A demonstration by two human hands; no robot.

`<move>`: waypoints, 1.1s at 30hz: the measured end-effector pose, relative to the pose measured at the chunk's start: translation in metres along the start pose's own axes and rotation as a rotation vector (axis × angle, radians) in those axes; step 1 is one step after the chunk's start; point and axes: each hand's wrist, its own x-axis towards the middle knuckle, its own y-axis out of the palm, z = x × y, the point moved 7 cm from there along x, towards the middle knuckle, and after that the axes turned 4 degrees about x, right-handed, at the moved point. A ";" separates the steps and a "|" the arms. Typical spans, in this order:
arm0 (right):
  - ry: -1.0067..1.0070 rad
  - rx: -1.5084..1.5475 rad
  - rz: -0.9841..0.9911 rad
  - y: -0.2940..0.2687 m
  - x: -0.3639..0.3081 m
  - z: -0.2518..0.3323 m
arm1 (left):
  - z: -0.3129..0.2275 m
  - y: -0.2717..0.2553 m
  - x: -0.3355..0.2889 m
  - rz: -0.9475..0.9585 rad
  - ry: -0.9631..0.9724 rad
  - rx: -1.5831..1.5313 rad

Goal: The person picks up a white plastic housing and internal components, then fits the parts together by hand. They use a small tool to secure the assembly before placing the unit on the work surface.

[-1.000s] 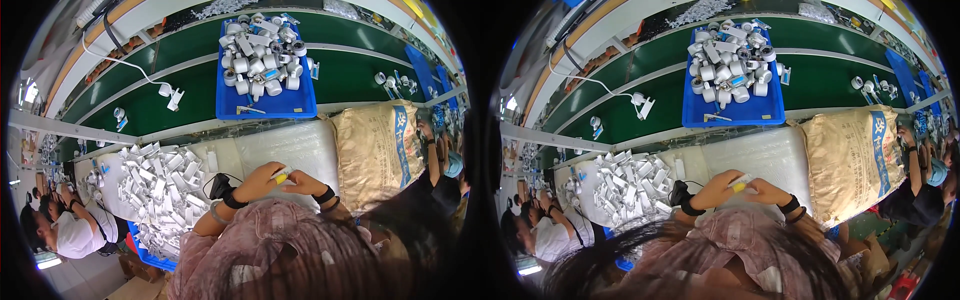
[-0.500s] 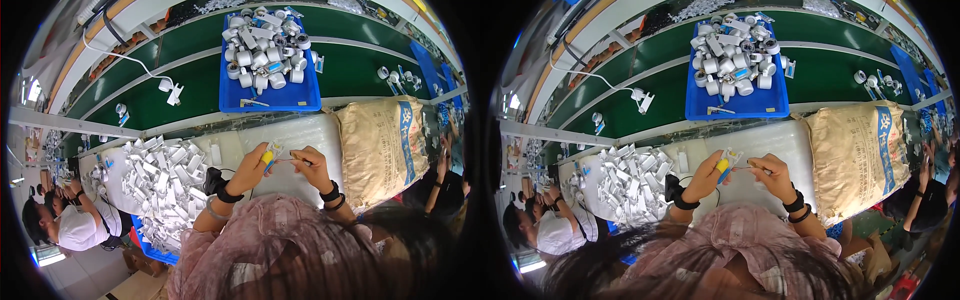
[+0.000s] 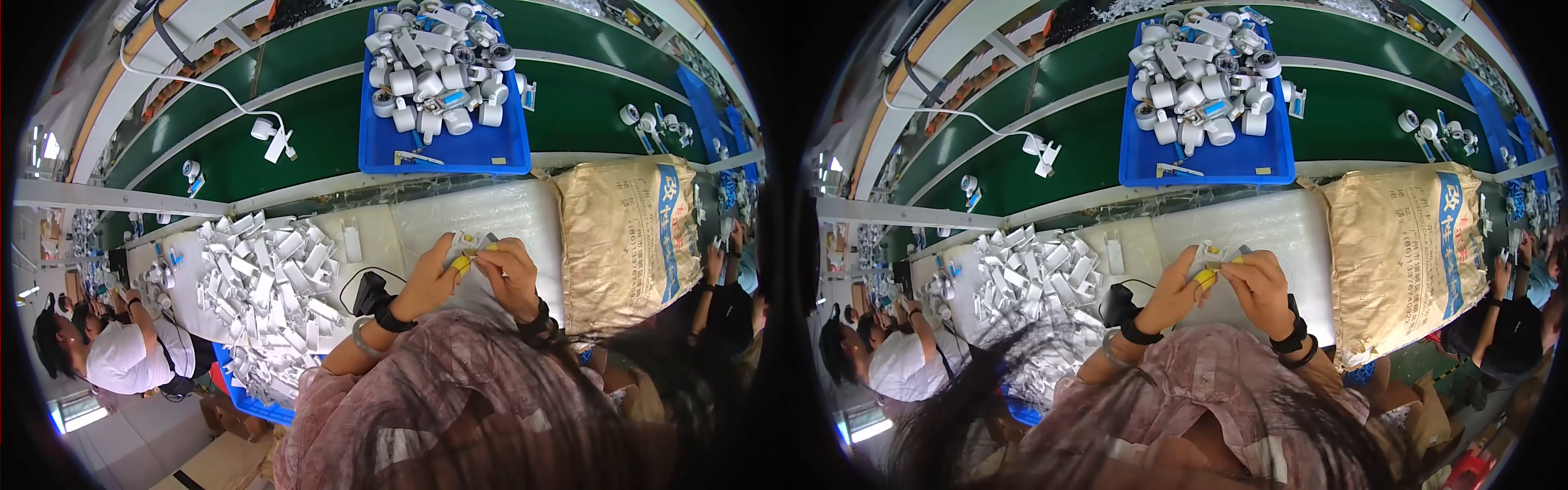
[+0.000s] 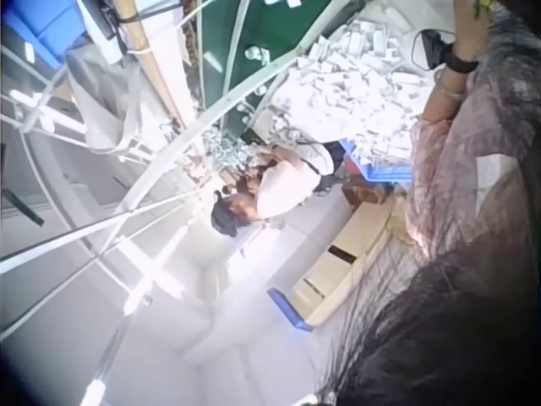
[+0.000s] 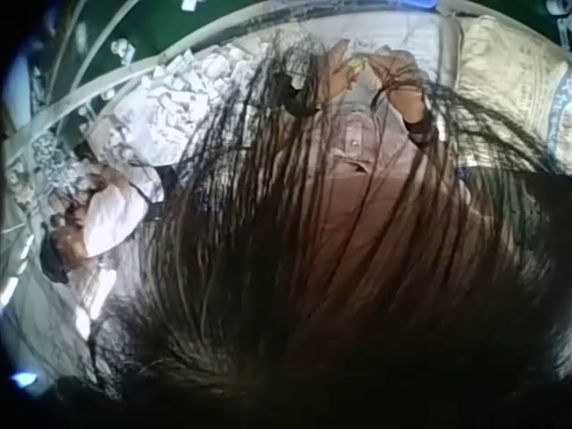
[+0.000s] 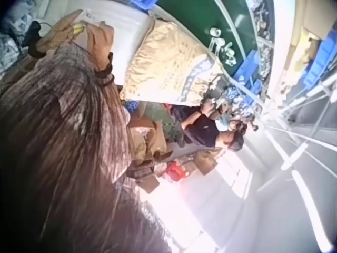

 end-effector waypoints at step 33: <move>-0.070 -0.091 -0.027 -0.006 0.008 0.009 | -0.023 0.008 -0.008 -0.097 0.291 0.141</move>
